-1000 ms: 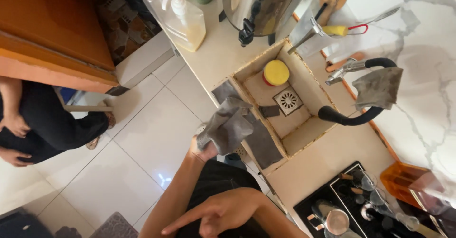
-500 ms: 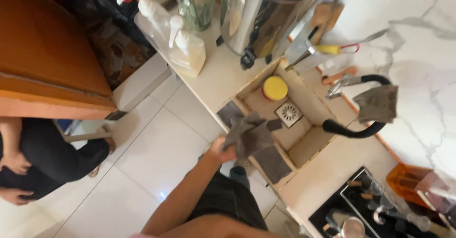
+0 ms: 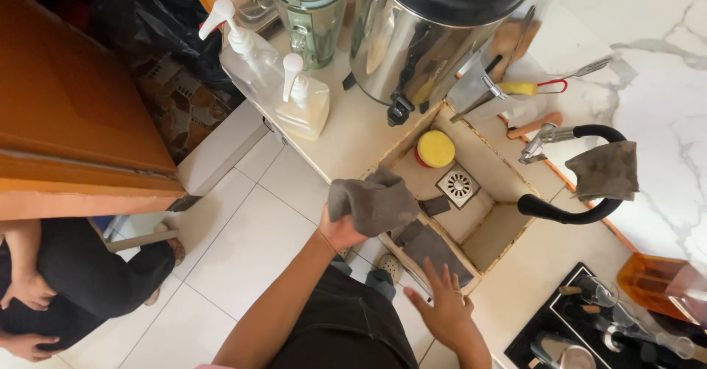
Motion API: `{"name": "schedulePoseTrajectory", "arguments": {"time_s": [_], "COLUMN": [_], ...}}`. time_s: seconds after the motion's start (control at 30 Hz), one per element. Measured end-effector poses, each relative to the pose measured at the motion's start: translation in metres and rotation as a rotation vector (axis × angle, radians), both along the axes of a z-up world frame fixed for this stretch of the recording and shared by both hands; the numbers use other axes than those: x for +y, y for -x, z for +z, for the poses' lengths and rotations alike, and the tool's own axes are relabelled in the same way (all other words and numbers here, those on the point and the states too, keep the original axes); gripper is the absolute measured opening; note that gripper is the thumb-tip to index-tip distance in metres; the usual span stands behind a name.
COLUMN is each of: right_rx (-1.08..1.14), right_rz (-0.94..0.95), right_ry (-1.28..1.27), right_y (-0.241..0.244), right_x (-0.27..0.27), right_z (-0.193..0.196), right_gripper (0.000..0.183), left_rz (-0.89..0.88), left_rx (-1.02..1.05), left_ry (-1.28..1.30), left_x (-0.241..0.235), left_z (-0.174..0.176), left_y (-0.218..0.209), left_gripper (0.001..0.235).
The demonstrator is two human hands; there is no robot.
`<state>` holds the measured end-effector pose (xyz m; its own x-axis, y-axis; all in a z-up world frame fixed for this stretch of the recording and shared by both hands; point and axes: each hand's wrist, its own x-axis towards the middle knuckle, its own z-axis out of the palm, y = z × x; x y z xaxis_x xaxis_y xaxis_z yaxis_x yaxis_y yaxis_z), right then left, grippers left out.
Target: Cleaning a coffee shop station and equipment parts using a cloth and spray bottle.
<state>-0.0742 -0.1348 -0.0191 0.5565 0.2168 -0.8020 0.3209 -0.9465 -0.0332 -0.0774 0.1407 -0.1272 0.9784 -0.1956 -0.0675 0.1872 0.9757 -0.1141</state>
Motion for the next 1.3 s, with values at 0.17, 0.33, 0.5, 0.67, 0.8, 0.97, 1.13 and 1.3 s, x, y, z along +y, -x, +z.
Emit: {"name": "schedulePoseTrajectory", "arguments": {"time_s": [0.17,0.33,0.5,0.67,0.8,0.97,1.13,1.3], "right_rx": [-0.521,-0.924,-0.976,-1.158,-1.149,-1.082,-1.282,-1.339], "right_rz": [-0.727,-0.852,-0.862,-1.084,-1.099,-1.461,-1.415,-1.210], "right_ry": [-0.396,-0.798,-0.911,-1.013,-1.030,-1.214,-1.306,-1.108], "right_y": [-0.052,-0.079,-0.038,-0.007,-0.028,-0.114,-0.218,-0.261], "right_x": [-0.048,-0.105,-0.135,-0.200,-0.257,-0.337,-0.458,-0.464], "right_z": [-0.014,0.015,0.032,0.014,0.001,-0.011,-0.090,-0.058], "right_gripper": [0.100,0.076,0.065,0.046,0.037,0.038,0.053,0.034], "left_rz": [-0.194,-0.626,-0.755,-0.950,-1.020,-1.012,-0.911,-0.706], "left_rx": [0.055,-0.174,-0.300,-0.191,-0.025,0.024,0.231,0.198], "left_ry": [-0.047,0.137,0.152,0.000,-0.003,0.018,0.074,-0.086], "left_x": [-0.020,-0.115,-0.174,-0.207,-0.215,-0.236,-0.241,-0.230], "left_z": [0.014,-0.007,0.059,0.014,0.008,-0.001,0.002,-0.002], "left_y": [-0.023,-0.080,-0.105,-0.061,-0.022,0.006,-0.010,-0.007], "left_gripper": [0.073,0.064,0.062,0.057,0.060,0.059,0.062,0.058]}}
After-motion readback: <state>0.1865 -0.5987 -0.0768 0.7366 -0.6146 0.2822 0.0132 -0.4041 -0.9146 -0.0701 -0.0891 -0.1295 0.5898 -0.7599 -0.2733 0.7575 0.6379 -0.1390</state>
